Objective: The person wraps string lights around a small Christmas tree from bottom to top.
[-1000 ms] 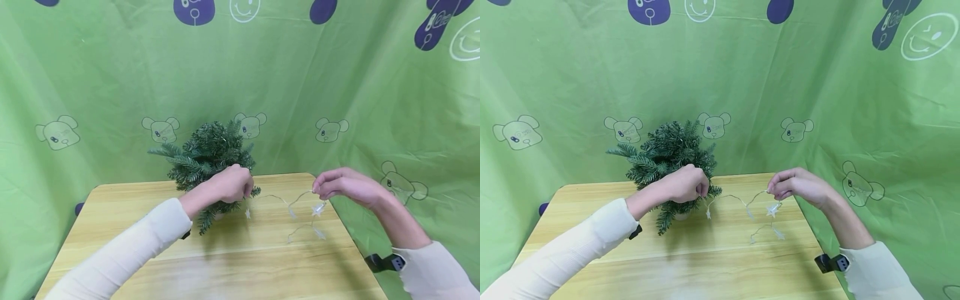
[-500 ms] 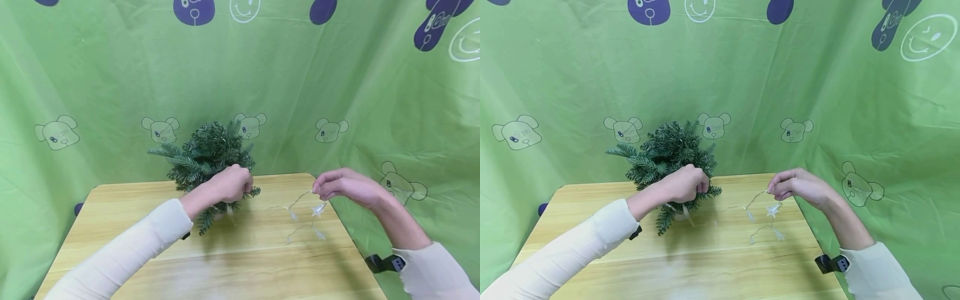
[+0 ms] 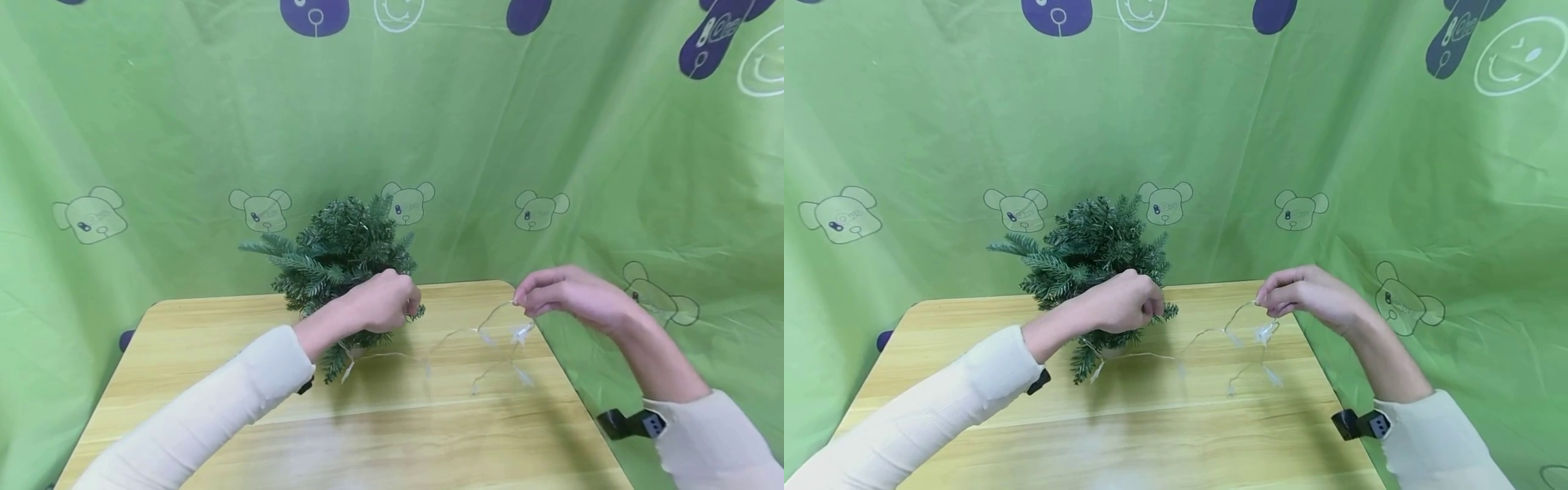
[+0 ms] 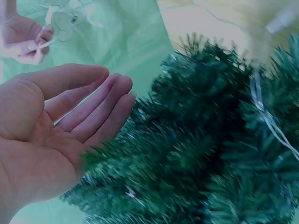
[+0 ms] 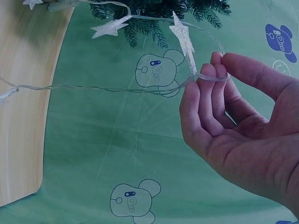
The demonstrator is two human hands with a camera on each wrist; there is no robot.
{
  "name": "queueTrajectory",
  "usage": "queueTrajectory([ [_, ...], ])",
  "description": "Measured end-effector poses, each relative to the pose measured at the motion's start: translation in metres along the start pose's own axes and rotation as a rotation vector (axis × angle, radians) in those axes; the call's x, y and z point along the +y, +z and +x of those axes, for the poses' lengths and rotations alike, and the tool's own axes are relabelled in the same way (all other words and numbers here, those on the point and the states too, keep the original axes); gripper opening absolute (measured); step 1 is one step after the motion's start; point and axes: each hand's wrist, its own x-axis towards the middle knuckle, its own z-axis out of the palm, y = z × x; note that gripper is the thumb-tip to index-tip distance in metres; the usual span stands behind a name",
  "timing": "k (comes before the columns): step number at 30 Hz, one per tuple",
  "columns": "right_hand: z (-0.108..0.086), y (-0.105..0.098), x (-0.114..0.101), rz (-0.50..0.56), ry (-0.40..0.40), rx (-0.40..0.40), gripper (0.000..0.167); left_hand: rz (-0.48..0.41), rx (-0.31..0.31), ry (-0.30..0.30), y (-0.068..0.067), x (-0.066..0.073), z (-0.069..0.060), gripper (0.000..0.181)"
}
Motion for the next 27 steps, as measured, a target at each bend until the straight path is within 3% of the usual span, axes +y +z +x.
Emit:
queueTrajectory([
  [5, -0.001, -0.002, -0.005, 0.004, 0.009, 0.003, 0.027, -0.067, -0.004, 0.017, 0.0, 0.013, 0.008, 0.026],
  [11, -0.004, -0.004, -0.016, -0.027, 0.007, 0.015, 0.025, -0.143, -0.025, 0.008, 0.005, 0.032, 0.03, 0.032],
  [18, -0.007, -0.008, -0.021, -0.049, -0.003, 0.034, 0.024, -0.096, -0.069, 0.046, 0.021, 0.046, 0.053, 0.025],
  [23, -0.012, -0.013, -0.022, -0.061, -0.018, 0.044, 0.024, -0.054, -0.062, 0.125, 0.022, 0.05, 0.055, 0.009],
  [27, -0.017, -0.017, -0.02, -0.042, -0.028, 0.051, 0.025, -0.101, -0.084, 0.14, 0.004, 0.058, 0.049, 0.008],
])
